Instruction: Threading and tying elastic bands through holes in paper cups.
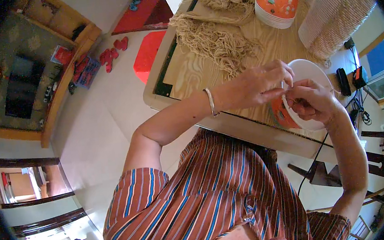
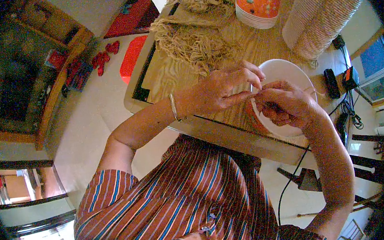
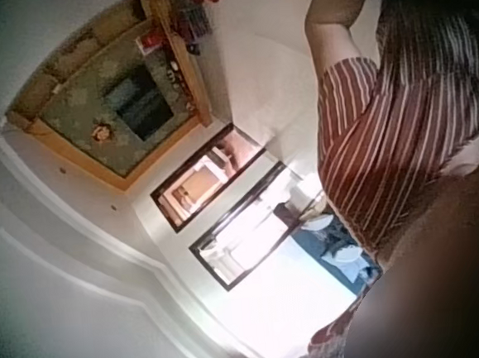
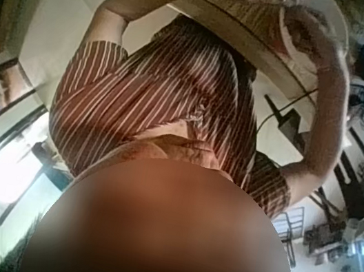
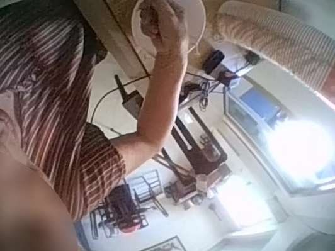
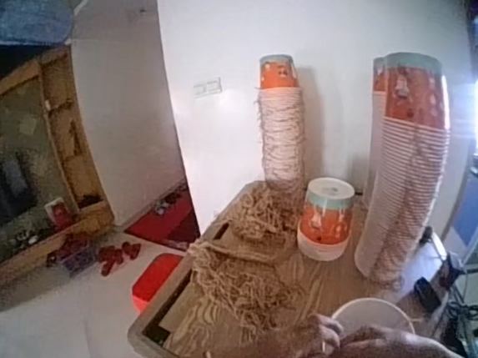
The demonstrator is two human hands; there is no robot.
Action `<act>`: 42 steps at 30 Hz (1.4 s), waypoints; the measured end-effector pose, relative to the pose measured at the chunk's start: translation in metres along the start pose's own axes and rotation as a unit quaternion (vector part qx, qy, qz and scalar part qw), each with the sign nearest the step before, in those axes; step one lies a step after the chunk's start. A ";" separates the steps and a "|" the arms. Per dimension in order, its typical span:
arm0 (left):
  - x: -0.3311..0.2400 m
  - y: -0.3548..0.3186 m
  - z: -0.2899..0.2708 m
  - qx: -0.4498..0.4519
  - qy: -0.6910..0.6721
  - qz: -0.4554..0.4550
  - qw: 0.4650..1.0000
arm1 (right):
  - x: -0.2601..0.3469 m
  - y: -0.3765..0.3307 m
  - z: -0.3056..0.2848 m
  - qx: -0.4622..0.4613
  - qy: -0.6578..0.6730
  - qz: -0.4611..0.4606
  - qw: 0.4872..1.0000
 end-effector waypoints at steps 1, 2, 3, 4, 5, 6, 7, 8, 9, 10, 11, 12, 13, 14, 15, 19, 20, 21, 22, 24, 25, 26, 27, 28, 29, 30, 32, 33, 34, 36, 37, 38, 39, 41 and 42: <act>-0.003 0.000 0.000 0.001 0.000 0.001 1.000 | -0.006 0.002 -0.003 -0.001 0.001 0.000 1.000; -0.005 0.000 0.001 0.010 0.008 -0.009 1.000 | -0.013 0.005 -0.007 0.026 0.031 -0.009 0.999; -0.006 -0.001 0.002 0.019 0.017 -0.019 0.999 | -0.018 0.005 -0.009 0.052 0.062 -0.018 0.997; -0.006 -0.003 0.004 0.018 0.017 -0.020 0.999 | -0.017 0.004 -0.006 0.053 0.062 -0.017 0.997; -0.005 -0.007 0.006 0.000 0.033 0.001 0.999 | -0.014 0.002 -0.001 0.034 0.057 -0.009 0.998; -0.005 -0.010 0.007 -0.018 0.048 0.022 0.998 | -0.014 0.000 0.002 0.015 0.051 -0.002 0.999; -0.004 -0.011 0.008 -0.018 0.047 0.023 0.998 | -0.017 0.000 0.002 0.014 0.052 -0.001 0.999; -0.004 -0.013 0.008 -0.029 0.097 0.066 0.993 | -0.021 0.000 0.001 0.035 0.074 -0.008 0.997; -0.005 -0.015 0.008 -0.041 0.146 0.110 0.982 | -0.024 0.000 0.001 0.056 0.096 -0.015 0.994; -0.007 -0.015 0.007 -0.041 0.144 0.110 0.983 | -0.025 -0.001 0.002 0.054 0.097 -0.015 0.994; -0.012 -0.015 0.005 -0.029 0.167 0.138 0.976 | -0.025 -0.002 0.004 0.040 0.112 0.008 0.993; -0.015 -0.015 0.005 -0.018 0.188 0.167 0.968 | -0.025 -0.003 0.006 0.026 0.126 0.031 0.991; -0.018 -0.017 0.005 -0.019 0.189 0.165 0.968 | -0.023 -0.004 0.008 0.027 0.126 0.032 0.991; -0.020 -0.018 0.005 -0.013 0.215 0.179 0.960 | -0.020 -0.005 0.010 0.057 0.133 0.029 0.989; -0.022 -0.019 0.005 -0.006 0.241 0.193 0.951 | -0.019 -0.005 0.012 0.087 0.140 0.027 0.986; -0.031 -0.015 0.005 0.001 0.248 0.219 0.944 | -0.018 -0.001 0.011 0.086 0.154 0.041 0.983; -0.033 -0.014 0.004 0.014 0.259 0.233 0.937 | -0.019 -0.001 0.012 0.092 0.147 0.042 0.984; -0.034 -0.014 0.004 0.027 0.270 0.247 0.930 | -0.019 0.000 0.012 0.098 0.140 0.042 0.984; -0.034 -0.014 0.005 0.027 0.269 0.247 0.931 | -0.019 0.000 0.011 0.098 0.140 0.042 0.984; -0.033 -0.013 0.007 0.034 0.286 0.260 0.922 | -0.019 0.002 0.010 0.103 0.133 0.040 0.985; -0.033 -0.013 0.007 0.034 0.286 0.259 0.922 | -0.019 0.002 0.011 0.103 0.133 0.041 0.985; -0.033 -0.013 0.007 0.043 0.288 0.256 0.922 | -0.019 0.003 0.012 0.102 0.148 0.049 0.982; -0.034 -0.013 0.007 0.053 0.289 0.254 0.922 | -0.019 0.004 0.013 0.101 0.163 0.057 0.980; -0.034 -0.013 0.007 0.052 0.290 0.252 0.922 | -0.018 0.004 0.014 0.103 0.162 0.057 0.980; -0.035 -0.013 0.008 0.056 0.289 0.256 0.921 | -0.017 0.003 0.015 0.100 0.167 0.064 0.979; -0.036 -0.013 0.008 0.060 0.288 0.260 0.920 | -0.017 0.002 0.015 0.098 0.172 0.071 0.978; -0.038 -0.012 0.006 0.077 0.285 0.257 0.920 | -0.016 0.003 0.015 0.090 0.159 0.072 0.981; -0.038 -0.012 0.005 0.094 0.281 0.255 0.920 | -0.016 0.003 0.015 0.080 0.146 0.072 0.983; -0.038 -0.011 0.005 0.093 0.282 0.254 0.921 | -0.016 0.004 0.014 0.081 0.146 0.073 0.983; -0.035 -0.011 0.005 0.085 0.261 0.251 0.928 | -0.017 0.006 0.014 0.089 0.153 0.060 0.982; -0.034 -0.012 0.006 0.084 0.262 0.250 0.929 | -0.016 0.005 0.016 0.090 0.153 0.061 0.982; -0.031 -0.014 0.008 0.061 0.257 0.240 0.934 | -0.014 0.003 0.017 0.091 0.149 0.054 0.983; -0.028 -0.016 0.010 0.037 0.252 0.231 0.939 | -0.013 0.003 0.018 0.093 0.145 0.047 0.984; -0.022 -0.020 0.015 0.004 0.231 0.208 0.950 | -0.013 0.004 0.018 0.092 0.139 0.045 0.985; -0.019 -0.022 0.016 -0.029 0.210 0.185 0.960 | -0.014 0.004 0.018 0.092 0.132 0.043 0.986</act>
Point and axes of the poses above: each hand's wrist, its own y-axis towards the middle knuckle, its own z-axis out of the palm, x = y × z, the point moved 1 cm from there along y, towards the middle knuckle, and after that the axes turned 10 degrees about -y, right-handed, at the moved point
